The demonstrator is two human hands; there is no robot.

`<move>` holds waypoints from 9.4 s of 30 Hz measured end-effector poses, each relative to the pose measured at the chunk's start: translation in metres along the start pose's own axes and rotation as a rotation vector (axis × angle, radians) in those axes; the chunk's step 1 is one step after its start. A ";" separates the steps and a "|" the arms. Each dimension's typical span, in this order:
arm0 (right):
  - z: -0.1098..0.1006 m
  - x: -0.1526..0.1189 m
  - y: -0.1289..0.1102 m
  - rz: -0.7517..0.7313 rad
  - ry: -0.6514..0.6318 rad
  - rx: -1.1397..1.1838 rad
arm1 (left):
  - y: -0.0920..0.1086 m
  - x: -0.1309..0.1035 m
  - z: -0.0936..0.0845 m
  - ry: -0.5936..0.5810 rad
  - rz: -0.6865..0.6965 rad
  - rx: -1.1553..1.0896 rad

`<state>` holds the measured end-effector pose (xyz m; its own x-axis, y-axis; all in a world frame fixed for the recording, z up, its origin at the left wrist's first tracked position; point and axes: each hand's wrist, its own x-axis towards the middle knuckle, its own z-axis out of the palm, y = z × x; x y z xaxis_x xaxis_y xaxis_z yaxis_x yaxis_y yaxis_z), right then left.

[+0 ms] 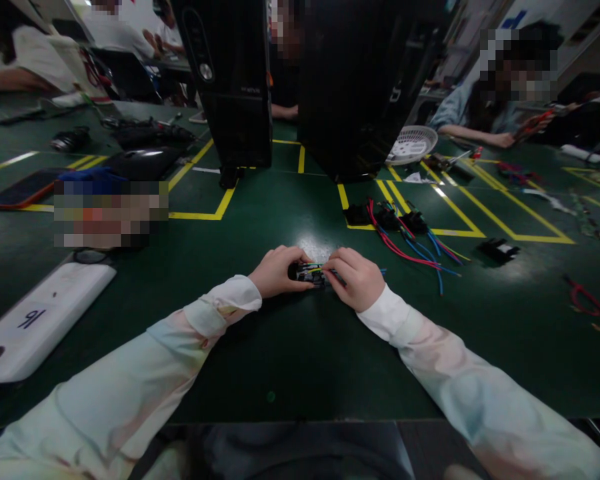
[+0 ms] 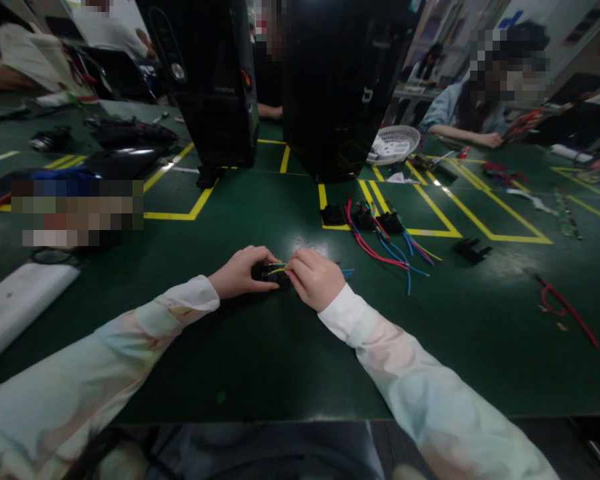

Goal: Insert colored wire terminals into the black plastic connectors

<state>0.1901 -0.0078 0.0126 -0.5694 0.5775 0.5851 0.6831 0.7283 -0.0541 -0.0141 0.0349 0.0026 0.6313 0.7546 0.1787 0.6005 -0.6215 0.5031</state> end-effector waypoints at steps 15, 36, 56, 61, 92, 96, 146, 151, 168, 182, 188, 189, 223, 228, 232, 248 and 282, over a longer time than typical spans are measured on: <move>0.001 -0.001 0.003 -0.096 -0.001 0.033 | 0.001 0.001 -0.001 -0.014 -0.005 0.001; 0.001 0.000 0.004 -0.081 0.003 0.013 | 0.002 0.000 -0.002 -0.013 -0.012 0.000; -0.001 0.000 -0.005 -0.018 -0.002 0.044 | 0.000 0.001 -0.001 -0.011 -0.020 -0.010; -0.002 -0.003 -0.007 -0.024 -0.021 0.040 | 0.000 0.000 -0.001 -0.004 0.001 -0.009; -0.006 0.002 -0.007 -0.056 -0.085 -0.053 | 0.000 0.001 -0.001 -0.035 -0.016 0.001; -0.003 0.004 -0.001 0.008 -0.058 -0.086 | -0.001 0.001 -0.001 -0.026 -0.013 0.013; -0.005 0.003 -0.009 0.027 -0.050 0.005 | 0.001 0.001 -0.002 -0.023 -0.022 0.005; -0.011 0.003 -0.006 0.021 -0.037 -0.019 | 0.002 0.001 -0.003 -0.023 -0.021 0.003; -0.001 -0.017 -0.038 -0.172 -0.372 0.098 | 0.000 0.001 -0.001 -0.026 -0.018 -0.004; -0.028 -0.016 0.019 0.037 -0.063 -0.058 | 0.001 0.000 -0.003 -0.029 -0.007 -0.007; -0.017 -0.021 0.025 0.039 -0.123 -0.019 | 0.000 0.000 -0.003 -0.030 -0.001 -0.002; -0.017 -0.021 0.023 0.046 -0.129 -0.018 | 0.000 0.000 -0.003 -0.028 0.000 0.000; -0.012 -0.015 0.009 0.097 -0.132 -0.069 | 0.000 0.001 -0.004 -0.053 0.002 -0.003; -0.013 -0.014 0.008 0.099 -0.144 -0.064 | 0.001 0.001 -0.004 -0.046 0.007 0.009; -0.016 -0.012 0.008 0.075 -0.147 -0.105 | 0.001 0.001 -0.003 -0.052 0.005 0.009; -0.015 -0.013 0.009 0.079 -0.162 -0.093 | 0.001 0.001 -0.004 -0.058 -0.004 0.008; -0.012 -0.015 0.007 0.113 -0.126 -0.103 | 0.002 0.001 -0.005 -0.058 -0.001 0.006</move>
<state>0.2094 -0.0156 0.0132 -0.5346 0.7001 0.4735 0.7856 0.6181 -0.0269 -0.0147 0.0354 0.0079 0.6579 0.7421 0.1287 0.6040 -0.6219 0.4984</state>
